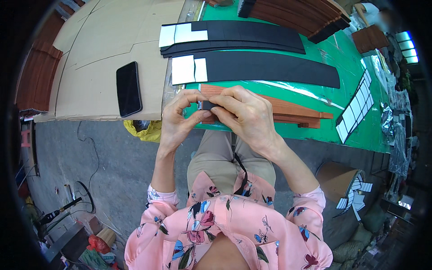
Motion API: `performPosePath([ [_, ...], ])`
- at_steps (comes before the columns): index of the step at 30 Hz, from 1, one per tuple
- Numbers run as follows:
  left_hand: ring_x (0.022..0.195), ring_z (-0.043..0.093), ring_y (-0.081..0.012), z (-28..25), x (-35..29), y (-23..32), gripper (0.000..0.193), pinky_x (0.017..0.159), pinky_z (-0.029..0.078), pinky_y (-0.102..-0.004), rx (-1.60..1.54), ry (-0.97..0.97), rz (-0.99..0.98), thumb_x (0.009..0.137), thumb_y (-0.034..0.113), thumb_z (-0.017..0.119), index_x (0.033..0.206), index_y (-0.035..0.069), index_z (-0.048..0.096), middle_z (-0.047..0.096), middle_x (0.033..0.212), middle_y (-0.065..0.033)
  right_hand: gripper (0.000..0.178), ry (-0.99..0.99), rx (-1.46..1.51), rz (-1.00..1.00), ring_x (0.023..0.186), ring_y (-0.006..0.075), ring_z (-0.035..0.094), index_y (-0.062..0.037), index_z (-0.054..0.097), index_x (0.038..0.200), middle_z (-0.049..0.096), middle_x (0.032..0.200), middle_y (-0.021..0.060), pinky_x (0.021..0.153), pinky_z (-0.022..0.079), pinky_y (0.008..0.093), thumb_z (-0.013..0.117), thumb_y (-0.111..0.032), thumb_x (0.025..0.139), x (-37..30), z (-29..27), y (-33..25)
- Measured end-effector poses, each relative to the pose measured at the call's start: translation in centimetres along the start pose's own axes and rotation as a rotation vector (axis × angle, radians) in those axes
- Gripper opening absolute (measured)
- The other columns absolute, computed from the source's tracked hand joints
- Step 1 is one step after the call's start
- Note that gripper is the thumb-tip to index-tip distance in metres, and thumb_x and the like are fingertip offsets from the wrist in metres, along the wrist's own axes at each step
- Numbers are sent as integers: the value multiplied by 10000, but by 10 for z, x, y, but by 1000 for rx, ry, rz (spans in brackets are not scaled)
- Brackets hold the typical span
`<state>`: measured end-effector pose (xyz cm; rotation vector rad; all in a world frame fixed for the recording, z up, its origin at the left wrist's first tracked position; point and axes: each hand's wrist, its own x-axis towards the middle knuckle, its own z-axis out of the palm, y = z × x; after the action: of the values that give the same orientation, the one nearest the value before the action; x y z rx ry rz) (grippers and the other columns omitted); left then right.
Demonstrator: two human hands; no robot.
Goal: Applying and securing a dark strip to a wooden furniture component.
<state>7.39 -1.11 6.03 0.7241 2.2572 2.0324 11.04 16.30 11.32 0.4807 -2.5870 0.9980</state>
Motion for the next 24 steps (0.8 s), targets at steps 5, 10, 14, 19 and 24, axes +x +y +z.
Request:
performPosePath([
  [5,874,562,-150,0,-1,-2,291,746,423,-268,2,-1,8,696,127,753,943,26,638,604,933,-39,204,-13,-13,2,764,213,623,-61,669,919,617,852,59,640,509,310,696,-78,718,-1,0,-1],
  [10,886,570,-164,0,-1,1,289,769,435,-275,11,-6,11,699,116,748,946,20,632,604,937,-54,202,-13,-28,-7,756,212,619,-65,669,918,615,851,56,637,507,310,696,-81,719,0,0,-1],
  [14,888,573,-169,0,-1,0,286,778,441,-280,17,-2,14,698,101,744,945,14,627,602,938,-62,198,-27,-38,-5,745,207,616,-66,671,913,613,844,51,629,504,310,699,-83,718,0,0,0],
  [19,889,574,-170,0,0,1,288,782,442,-282,17,-8,0,691,90,747,942,13,628,602,938,-63,193,-16,-34,-19,740,203,614,-65,673,906,608,836,49,621,500,310,701,-83,716,2,1,0],
  [24,889,575,-173,0,-1,2,285,782,444,-285,14,-2,-11,682,83,750,936,18,636,603,941,-65,191,-30,-54,-29,736,203,611,-65,674,904,602,831,49,617,499,311,702,-82,716,3,-1,0],
])
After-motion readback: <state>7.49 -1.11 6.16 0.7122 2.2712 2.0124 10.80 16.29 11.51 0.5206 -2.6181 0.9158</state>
